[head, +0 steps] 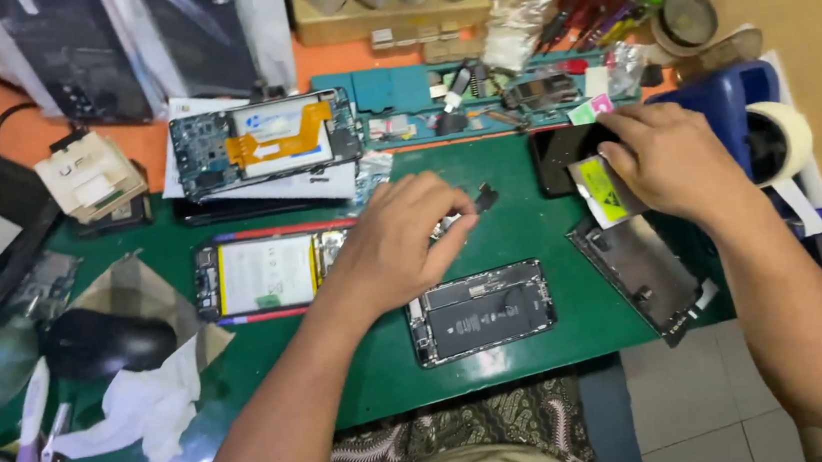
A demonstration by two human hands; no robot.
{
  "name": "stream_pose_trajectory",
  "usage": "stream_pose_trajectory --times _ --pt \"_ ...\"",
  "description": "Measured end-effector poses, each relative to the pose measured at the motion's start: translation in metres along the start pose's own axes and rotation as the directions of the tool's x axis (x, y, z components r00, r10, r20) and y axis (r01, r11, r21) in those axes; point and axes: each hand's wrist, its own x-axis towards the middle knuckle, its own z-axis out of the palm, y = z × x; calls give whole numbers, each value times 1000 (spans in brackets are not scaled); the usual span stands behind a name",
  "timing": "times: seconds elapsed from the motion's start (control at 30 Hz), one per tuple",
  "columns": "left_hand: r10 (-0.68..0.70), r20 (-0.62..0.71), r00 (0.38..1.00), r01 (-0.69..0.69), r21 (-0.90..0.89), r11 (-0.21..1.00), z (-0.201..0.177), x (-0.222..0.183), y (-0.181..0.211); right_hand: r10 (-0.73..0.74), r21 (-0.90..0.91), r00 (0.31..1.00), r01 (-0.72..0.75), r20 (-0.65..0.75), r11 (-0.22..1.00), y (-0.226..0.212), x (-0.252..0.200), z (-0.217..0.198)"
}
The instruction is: The person handles a smartphone motherboard, aligns it with a phone chassis, and places it inside. They then handle a small component, peel off a protective film, and place it on the table.
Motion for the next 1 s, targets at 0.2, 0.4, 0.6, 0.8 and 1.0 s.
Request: stream_pose_trajectory --times 0.2,0.4,0.6,0.8,1.0 --pt "-20 17 1000 20 23 1000 -1 1 0 96 99 993 -104 75 990 -4 9 -11" --pt "-22 -41 999 23 26 999 5 -1 -8 113 -6 991 -113 70 994 -12 7 -3" --pt "-35 -40 999 36 29 999 2 1 -5 166 -10 978 -166 123 986 -14 6 -9" --pt "-27 -46 999 28 23 999 3 1 -5 116 -62 993 -115 13 991 -8 24 -5" --pt "-36 -46 998 38 44 998 1 1 -4 6 57 1000 -7 13 998 -10 70 -4"
